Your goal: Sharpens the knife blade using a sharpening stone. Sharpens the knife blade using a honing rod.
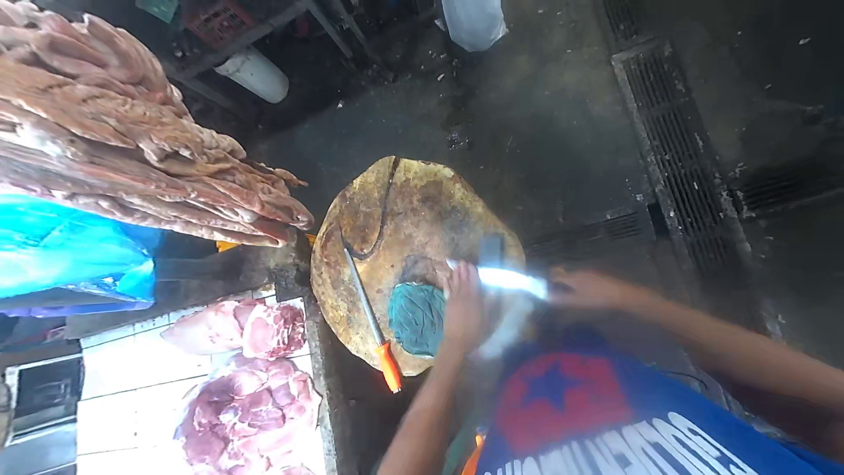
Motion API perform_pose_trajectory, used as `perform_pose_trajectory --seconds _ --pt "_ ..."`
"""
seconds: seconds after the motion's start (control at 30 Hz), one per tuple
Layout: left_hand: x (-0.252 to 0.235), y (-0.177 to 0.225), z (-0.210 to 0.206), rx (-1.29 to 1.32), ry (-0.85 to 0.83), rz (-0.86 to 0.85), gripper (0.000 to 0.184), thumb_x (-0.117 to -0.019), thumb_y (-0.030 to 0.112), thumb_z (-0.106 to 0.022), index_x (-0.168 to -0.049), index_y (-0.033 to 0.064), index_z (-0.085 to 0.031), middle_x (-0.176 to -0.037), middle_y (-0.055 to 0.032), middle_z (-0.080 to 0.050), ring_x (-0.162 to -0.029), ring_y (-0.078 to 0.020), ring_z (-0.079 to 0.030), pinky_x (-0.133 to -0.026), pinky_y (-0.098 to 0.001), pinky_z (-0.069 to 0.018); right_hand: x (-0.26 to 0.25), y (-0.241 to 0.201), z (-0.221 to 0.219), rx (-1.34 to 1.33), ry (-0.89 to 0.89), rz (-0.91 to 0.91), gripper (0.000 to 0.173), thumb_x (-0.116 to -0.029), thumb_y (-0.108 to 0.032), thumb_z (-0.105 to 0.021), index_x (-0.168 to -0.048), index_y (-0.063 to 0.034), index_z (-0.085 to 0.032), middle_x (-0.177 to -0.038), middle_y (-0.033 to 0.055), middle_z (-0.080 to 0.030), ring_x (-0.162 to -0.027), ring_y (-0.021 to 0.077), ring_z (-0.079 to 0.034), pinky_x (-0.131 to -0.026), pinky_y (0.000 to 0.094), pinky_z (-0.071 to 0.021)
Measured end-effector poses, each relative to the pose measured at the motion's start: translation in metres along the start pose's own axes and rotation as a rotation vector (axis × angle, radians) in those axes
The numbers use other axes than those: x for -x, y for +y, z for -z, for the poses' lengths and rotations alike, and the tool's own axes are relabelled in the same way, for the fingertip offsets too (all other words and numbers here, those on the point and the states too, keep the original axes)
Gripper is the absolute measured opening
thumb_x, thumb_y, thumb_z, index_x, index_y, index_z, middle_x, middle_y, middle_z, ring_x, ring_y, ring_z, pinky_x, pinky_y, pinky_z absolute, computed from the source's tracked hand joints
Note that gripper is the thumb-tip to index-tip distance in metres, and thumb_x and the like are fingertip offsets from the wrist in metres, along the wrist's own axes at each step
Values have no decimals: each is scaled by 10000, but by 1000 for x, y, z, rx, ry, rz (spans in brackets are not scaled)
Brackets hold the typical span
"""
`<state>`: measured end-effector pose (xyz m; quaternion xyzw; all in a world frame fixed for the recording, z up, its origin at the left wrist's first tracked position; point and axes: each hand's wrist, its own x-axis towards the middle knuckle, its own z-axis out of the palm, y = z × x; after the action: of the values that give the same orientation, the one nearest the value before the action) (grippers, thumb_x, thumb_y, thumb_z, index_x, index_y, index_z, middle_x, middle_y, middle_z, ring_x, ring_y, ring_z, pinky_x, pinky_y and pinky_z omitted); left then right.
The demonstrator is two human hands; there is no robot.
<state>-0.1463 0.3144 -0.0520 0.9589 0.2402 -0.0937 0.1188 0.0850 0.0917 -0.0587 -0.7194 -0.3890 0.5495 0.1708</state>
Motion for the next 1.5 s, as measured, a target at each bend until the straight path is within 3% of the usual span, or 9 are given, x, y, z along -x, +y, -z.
perform_pose_trajectory --seconds 0.2,0.33,0.5,0.6,0.83,1.0,1.1,1.3,1.5 --pt "-10 -2 18 18 -120 98 779 -1076 573 -266 -1592 -8 -310 -1667 -222 -272 -1579 -359 -180 -1272 -615 -88 -5 -32 2 15 -7 -31 619 -1025 -589 -531 -1255 -30 -659 -1066 239 -693 -977 398 -685 -895 631 -529" --pt "-101 -68 24 -37 27 104 761 -1089 549 -164 -1614 4 -245 -1692 -212 -207 -1589 -355 -133 -1274 -595 -99 -84 -64 22 -25 179 -78 634 -961 -695 -553 -1124 -93 -667 -783 160 -672 -591 296 -663 -553 495 -576" --pt "5 5 -3 -21 -2 -10 810 -1055 621 -280 -1595 19 -326 -1672 -195 -281 -1580 -333 -192 -1280 -615 -79 5 6 -5 11 11 18 614 -997 -611 -566 -1184 -36 -674 -976 214 -694 -904 375 -691 -851 632 -544" --pt "48 33 -11 -2 -46 24 863 -1032 675 -262 -1575 13 -373 -1643 -205 -341 -1553 -358 -271 -1271 -611 -129 38 17 -22 18 -89 5 624 -1005 -635 -535 -1125 -37 -666 -870 173 -676 -790 327 -679 -766 569 -559" --pt "-118 -61 28 -26 40 122 796 -1077 583 -221 -1603 -14 -257 -1678 -238 -225 -1575 -383 -178 -1262 -599 -157 -74 -75 31 -32 175 -75 635 -985 -666 -539 -1174 -74 -668 -857 173 -688 -662 302 -677 -645 512 -585" --pt "-18 34 1 -55 -9 0 866 -1033 663 -299 -1605 13 -292 -1683 -189 -256 -1587 -327 -166 -1280 -614 -69 18 22 11 15 60 -16 614 -1001 -613 -559 -1219 -51 -672 -1004 219 -703 -914 384 -699 -862 641 -547" --pt "23 80 -5 12 -129 -12 937 -991 749 -259 -1591 36 -350 -1662 -167 -318 -1573 -332 -220 -1271 -620 -75 67 49 4 10 -54 -83 621 -1009 -623 -537 -1143 -32 -671 -886 188 -674 -793 344 -670 -782 593 -545" --pt "-71 38 7 -16 16 8 918 -1011 720 -278 -1614 29 -266 -1698 -168 -222 -1591 -320 -148 -1278 -599 -96 23 -8 12 -128 132 -192 620 -1014 -646 -501 -1201 -70 -636 -862 162 -663 -676 283 -653 -665 499 -567" --pt "7 90 -8 54 -151 11 957 -980 764 -282 -1615 49 -286 -1702 -157 -214 -1599 -308 -98 -1285 -589 -36 80 39 9 -86 -68 -198 606 -1016 -638 -506 -1133 -59 -643 -779 134 -619 -616 259 -601 -614 487 -539"
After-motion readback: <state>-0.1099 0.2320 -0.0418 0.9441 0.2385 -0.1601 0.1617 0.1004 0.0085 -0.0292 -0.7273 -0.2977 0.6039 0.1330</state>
